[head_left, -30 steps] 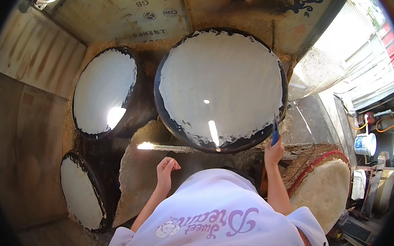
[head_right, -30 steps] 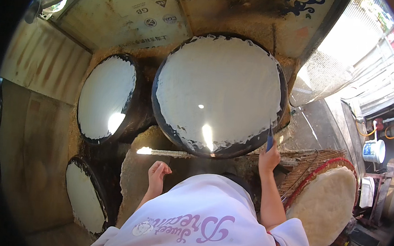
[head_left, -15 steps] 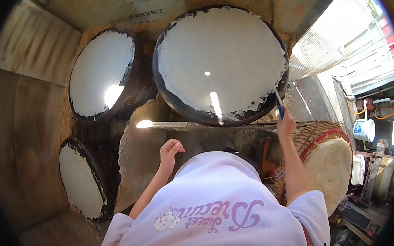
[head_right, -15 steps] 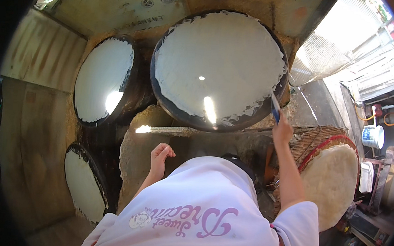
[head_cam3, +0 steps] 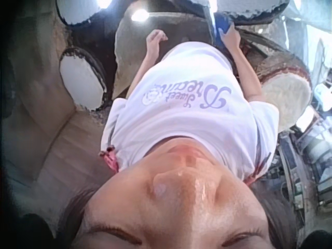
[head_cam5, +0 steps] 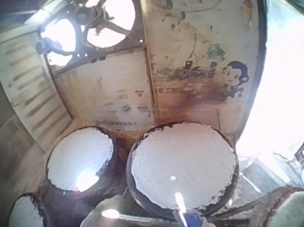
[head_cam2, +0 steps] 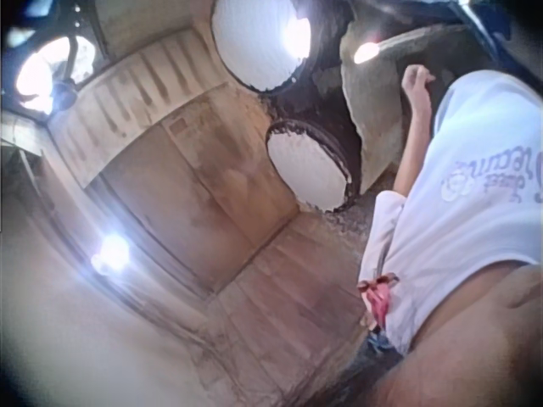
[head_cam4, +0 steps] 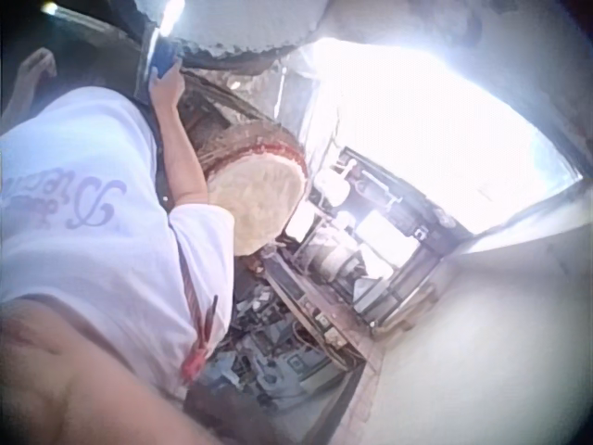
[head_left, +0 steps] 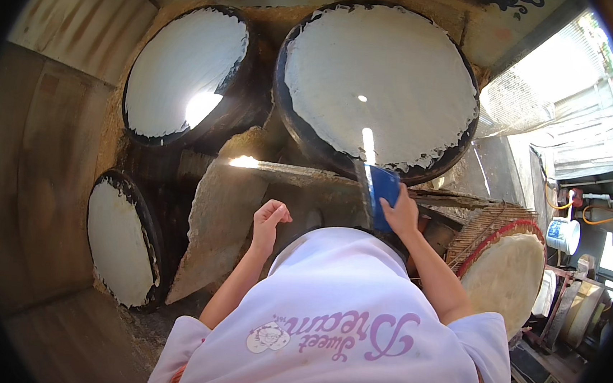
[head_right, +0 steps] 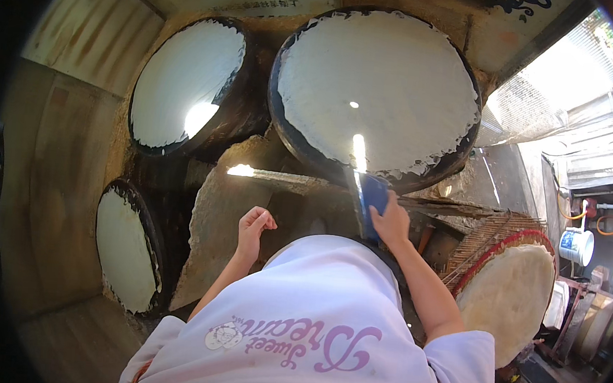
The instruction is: The person scoops batter from a bucket and spreads it onto hot circular pans to cook thin crepes. They use a ladle and a spatula to pour and spread the batter, then flip and remove the cooked crepes onto a woven tray.
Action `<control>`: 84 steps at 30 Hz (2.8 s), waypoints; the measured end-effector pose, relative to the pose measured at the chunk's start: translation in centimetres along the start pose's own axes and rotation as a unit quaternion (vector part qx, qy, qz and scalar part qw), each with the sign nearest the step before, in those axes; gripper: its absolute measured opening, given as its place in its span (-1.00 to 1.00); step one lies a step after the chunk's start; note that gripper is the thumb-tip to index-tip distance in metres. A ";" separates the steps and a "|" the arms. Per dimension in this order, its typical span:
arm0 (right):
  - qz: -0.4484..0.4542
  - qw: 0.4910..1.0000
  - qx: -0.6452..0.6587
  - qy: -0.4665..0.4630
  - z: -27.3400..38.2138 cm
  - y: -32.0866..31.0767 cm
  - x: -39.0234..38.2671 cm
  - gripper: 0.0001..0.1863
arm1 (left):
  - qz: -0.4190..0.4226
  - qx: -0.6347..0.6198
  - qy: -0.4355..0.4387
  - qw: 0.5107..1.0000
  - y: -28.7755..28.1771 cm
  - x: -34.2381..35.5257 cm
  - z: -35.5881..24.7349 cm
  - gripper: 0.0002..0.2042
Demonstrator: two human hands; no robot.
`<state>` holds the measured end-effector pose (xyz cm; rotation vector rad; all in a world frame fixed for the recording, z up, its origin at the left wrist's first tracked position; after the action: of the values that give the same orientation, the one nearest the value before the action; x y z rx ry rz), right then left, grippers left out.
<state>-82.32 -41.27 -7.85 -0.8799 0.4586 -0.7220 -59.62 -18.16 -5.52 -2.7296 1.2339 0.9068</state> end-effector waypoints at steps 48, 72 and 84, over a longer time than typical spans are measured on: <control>-0.291 0.894 0.208 0.270 -23.8 -9.9 -0.9 -0.60 | 0.006 0.007 -0.025 1.000 5.2 -1.1 3.8 -0.83; -0.378 0.862 0.077 0.330 -29.3 -12.8 -1.7 -0.34 | -0.068 -0.049 -0.006 0.996 8.7 -7.1 7.7 -0.84; -0.402 0.905 0.006 0.140 -13.7 -14.2 -2.3 -0.28 | -0.247 -0.128 0.067 0.958 -6.5 -17.8 9.7 -0.88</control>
<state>-97.87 -52.97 -3.77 -0.9553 0.3302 -1.6252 -69.29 0.82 -5.96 -3.1161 0.4121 0.8771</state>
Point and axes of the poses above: each hand's wrist, its own x-axis towards the middle knuckle, its own y-axis out of the palm, z = x × y, the point moved 10 cm from there along x, towards the middle knuckle, and after that the axes turned 12 degrees about -y, right-handed, at the moved point
